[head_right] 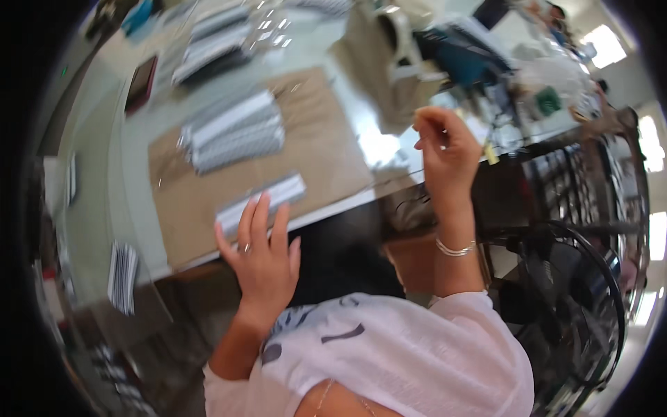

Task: The person aligns and applies adhesive tape strips onto wired component panels by hand, smooths down the tape, and stacks the assembled strips.

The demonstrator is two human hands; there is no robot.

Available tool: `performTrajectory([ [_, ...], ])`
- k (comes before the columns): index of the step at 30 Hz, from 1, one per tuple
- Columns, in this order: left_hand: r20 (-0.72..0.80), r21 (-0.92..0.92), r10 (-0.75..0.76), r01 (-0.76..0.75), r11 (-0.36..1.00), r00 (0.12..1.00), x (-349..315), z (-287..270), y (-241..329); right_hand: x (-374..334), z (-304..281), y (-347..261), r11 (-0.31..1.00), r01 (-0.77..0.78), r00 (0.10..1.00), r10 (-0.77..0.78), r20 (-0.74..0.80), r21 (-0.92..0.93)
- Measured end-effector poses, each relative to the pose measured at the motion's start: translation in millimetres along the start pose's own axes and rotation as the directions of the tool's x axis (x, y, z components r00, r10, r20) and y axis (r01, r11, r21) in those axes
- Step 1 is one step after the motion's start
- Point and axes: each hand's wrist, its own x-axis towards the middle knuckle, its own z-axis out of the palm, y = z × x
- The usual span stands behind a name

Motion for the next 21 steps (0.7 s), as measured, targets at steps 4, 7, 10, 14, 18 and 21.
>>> performTrajectory([
  [4, -0.008, 0.027, -0.003, 0.003, 1.000, 1.000, -4.1, 3.1, -6.5, -16.1, 30.9, -38.9, 0.963, -0.242, 0.891, 0.173, 0.421, 0.117],
  [7, 0.020, 0.042, -0.004, 0.004, 0.999, 1.000, -6.9, 3.2, -6.5, -26.5, 47.5, -37.9, 0.932, -0.328, 0.806, 0.190, 0.561, 0.156],
  [10, -0.036, 0.006, -0.019, 0.020, 1.000, 0.999, -4.6, 2.9, -4.5, -28.9, 62.1, -43.4, 0.892, -0.411, 0.704, 0.181, 0.687, 0.187],
  [14, -0.002, -0.066, -0.038, 0.038, 0.997, 0.999, -6.3, 2.9, -5.5, -28.3, 80.5, -33.9, 0.903, -0.369, 0.663, 0.090, 0.743, 0.220],
  [18, -0.018, -0.087, -0.052, 0.050, 0.995, 0.998, -6.4, 4.2, -5.6, -27.4, 87.7, -34.8, 0.949, -0.272, 0.634, 0.055, 0.772, 0.156],
  [21, -0.084, -0.076, -0.059, 0.053, 0.996, 0.995, -3.5, 6.2, -4.7, -26.9, 91.5, -32.2, 0.991, -0.066, 0.613, -0.053, 0.788, 0.118],
])
